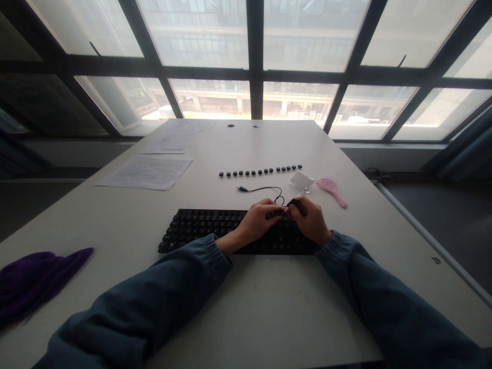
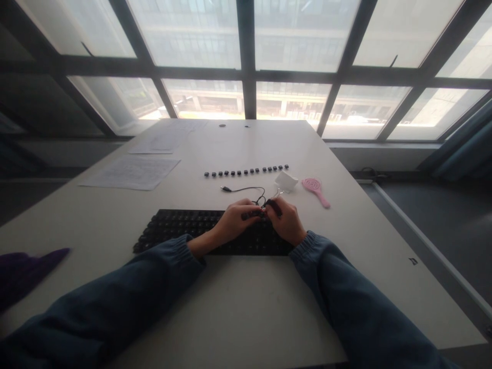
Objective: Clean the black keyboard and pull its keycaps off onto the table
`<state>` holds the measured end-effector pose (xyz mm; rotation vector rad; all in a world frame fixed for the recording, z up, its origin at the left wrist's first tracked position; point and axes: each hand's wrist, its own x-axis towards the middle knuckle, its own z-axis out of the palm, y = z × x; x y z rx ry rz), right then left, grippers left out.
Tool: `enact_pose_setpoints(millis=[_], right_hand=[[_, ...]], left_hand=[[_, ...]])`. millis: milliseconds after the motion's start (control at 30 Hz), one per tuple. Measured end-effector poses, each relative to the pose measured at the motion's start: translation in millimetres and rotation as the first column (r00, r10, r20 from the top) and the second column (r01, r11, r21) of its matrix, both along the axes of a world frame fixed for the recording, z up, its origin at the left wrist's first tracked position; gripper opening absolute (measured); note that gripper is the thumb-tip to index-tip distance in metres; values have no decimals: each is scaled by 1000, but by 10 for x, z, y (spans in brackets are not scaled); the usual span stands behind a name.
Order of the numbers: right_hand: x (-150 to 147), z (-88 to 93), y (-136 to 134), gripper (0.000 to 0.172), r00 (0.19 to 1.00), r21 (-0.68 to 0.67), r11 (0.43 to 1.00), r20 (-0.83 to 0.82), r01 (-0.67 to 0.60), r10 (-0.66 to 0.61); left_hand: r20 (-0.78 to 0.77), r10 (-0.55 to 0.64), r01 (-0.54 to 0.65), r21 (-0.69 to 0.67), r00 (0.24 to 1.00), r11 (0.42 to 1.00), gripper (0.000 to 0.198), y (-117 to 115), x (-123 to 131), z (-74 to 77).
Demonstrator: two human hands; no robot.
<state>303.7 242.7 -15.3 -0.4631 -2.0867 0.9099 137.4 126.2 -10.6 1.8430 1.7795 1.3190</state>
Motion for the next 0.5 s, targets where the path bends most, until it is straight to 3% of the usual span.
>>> enact_pose_setpoints(millis=[200,500], right_hand=[[-36,39,24,18,986,-303,940,-100,-159,135],[-55,98,-2,25,981,-412,892,-129,-184,143]], left_hand=[[-146,40,-29,76,988,997,22,-23,12,-1],[-478,130,-42,190,869,981,29,-80,24,-9]])
